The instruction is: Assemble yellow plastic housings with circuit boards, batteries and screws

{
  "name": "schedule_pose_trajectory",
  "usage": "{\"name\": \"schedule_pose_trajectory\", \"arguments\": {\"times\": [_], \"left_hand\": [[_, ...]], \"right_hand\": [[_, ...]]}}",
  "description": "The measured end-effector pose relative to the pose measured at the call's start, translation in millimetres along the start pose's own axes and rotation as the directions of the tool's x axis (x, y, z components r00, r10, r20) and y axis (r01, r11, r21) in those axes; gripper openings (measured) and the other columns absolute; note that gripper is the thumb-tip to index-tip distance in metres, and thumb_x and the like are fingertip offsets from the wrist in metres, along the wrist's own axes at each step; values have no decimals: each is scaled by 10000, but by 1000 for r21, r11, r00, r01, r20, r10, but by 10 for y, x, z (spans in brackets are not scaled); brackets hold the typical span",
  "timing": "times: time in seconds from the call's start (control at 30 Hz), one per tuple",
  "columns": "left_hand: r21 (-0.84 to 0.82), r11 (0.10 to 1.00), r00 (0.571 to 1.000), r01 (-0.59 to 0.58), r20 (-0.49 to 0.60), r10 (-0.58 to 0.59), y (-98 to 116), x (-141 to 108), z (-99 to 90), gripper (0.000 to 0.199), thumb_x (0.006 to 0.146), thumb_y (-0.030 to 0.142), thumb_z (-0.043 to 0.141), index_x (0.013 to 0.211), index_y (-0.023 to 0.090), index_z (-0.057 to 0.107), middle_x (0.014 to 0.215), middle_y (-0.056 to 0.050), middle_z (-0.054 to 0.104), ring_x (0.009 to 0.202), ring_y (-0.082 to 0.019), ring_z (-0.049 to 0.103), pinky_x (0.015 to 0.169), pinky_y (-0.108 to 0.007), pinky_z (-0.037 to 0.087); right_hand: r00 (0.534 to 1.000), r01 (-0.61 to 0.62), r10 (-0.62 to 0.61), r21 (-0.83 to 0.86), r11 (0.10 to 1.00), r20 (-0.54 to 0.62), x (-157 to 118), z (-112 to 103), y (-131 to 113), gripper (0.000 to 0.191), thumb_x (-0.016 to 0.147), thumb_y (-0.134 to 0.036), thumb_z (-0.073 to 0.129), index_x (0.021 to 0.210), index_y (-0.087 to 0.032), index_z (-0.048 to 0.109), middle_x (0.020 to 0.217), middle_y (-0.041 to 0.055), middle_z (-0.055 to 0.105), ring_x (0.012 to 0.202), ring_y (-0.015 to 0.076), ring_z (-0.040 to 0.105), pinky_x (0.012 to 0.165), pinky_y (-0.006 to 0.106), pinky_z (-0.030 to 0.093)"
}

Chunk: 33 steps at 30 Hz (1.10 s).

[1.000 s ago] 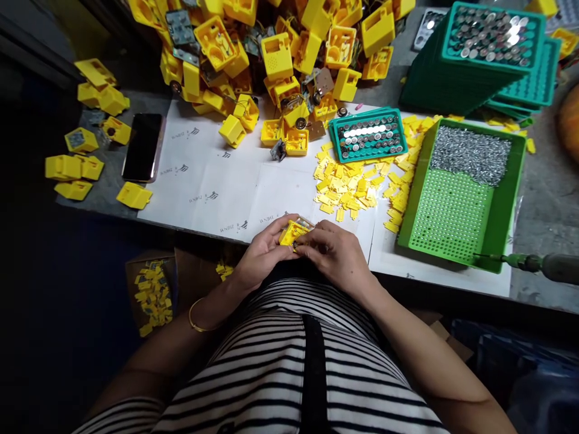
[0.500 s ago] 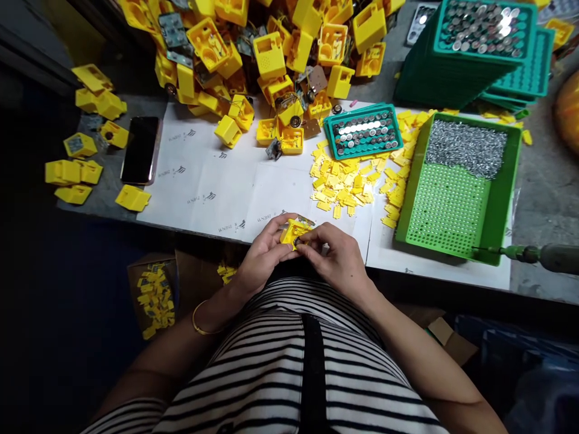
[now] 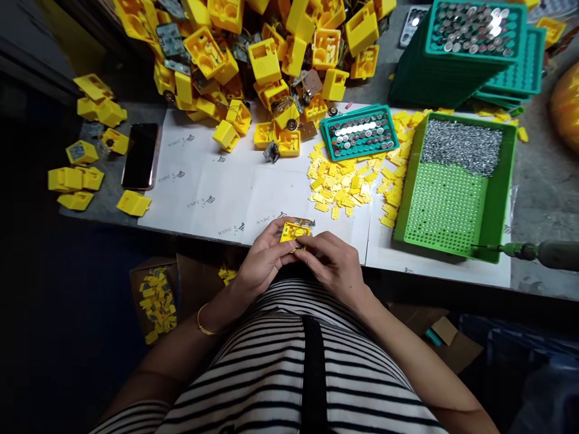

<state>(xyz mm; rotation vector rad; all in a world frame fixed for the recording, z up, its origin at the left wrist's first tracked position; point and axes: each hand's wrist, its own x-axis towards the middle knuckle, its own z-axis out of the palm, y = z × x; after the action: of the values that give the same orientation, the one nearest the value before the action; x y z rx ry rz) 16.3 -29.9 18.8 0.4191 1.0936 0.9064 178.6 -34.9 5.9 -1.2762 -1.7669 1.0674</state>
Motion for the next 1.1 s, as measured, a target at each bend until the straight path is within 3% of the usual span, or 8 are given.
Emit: {"name": "schedule_pose_trajectory", "arguments": {"times": [0.13, 0.27, 0.37, 0.47, 0.57, 0.73, 0.97, 1.1], "left_hand": [[1, 999, 998, 52, 23, -52, 70, -39, 22, 452, 751, 174, 700, 1154, 209, 498, 1045, -55, 699, 906, -185, 711, 753, -258, 576], [68, 995, 993, 80, 84, -85, 122, -93, 32, 435, 753, 202, 721, 1131, 206, 505, 1023, -53, 699, 869, -198, 726, 704, -252, 586], [132, 990, 995, 58, 78, -68, 116, -104, 14, 427, 722, 237, 763, 1057, 207, 499, 974, -31, 695, 777, -174, 723, 615, -225, 574], [187, 980, 995, 65, 68, -79, 82, -96, -10, 413, 731, 295, 755, 1026, 209, 478, 910, -21, 685, 697, -146, 699, 509, -183, 526], [277, 960, 998, 31, 51, -47, 35, -75, -27, 421, 745, 338, 732, 1051, 214, 472, 876, -13, 659, 669, -137, 673, 446, -166, 483], [462, 883, 995, -86, 3, 95, -43, -15, -51, 364, 819, 382, 643, 1092, 234, 451, 895, 16, 599, 493, -56, 568, 378, -147, 384], [494, 860, 991, -127, 18, 135, -57, -62, 0, 441, 838, 305, 604, 1243, 252, 437, 856, 24, 564, 563, -69, 504, 507, -187, 430], [695, 679, 947, -239, 13, 320, -96, -89, 26, 460, 743, 272, 722, 1156, 248, 520, 965, 0, 615, 815, -134, 580, 746, -228, 468]], "right_hand": [[984, -21, 27, 34, 999, -178, 72, -147, 24, 316, 891, -243, 565, 1202, -205, 602, 1016, 75, 648, 814, 149, 620, 588, 248, 507], [997, -72, 70, 97, 993, 25, 200, -229, 100, 408, 846, -223, 591, 1252, -211, 550, 1208, 100, 625, 1012, 196, 626, 745, 311, 550], [979, -170, 137, 239, 956, 148, 258, -210, 147, 200, 866, -279, 601, 1042, -190, 631, 990, 56, 689, 851, 157, 656, 782, 316, 547], [981, -186, 159, 292, 938, 114, 273, -216, 145, 175, 838, -345, 641, 869, -172, 634, 868, 38, 654, 802, 144, 630, 753, 294, 537], [971, -235, 198, 375, 897, 135, 261, -268, 76, 216, 845, -391, 631, 863, -183, 576, 952, 49, 628, 843, 151, 632, 697, 277, 553], [941, -336, 274, 439, 833, 200, 241, -310, -75, 264, 855, -409, 645, 964, -198, 531, 674, -47, 559, 525, 91, 568, 454, 202, 488], [934, -334, 355, 476, 814, 47, 229, -257, -133, 357, 742, -444, 769, 896, -177, 587, 662, -22, 614, 516, 86, 560, 385, 170, 438], [928, -347, 372, 462, 816, 40, 198, -225, -152, 343, 743, -445, 767, 840, -184, 566, 611, -25, 617, 493, 102, 574, 383, 182, 447]]}}
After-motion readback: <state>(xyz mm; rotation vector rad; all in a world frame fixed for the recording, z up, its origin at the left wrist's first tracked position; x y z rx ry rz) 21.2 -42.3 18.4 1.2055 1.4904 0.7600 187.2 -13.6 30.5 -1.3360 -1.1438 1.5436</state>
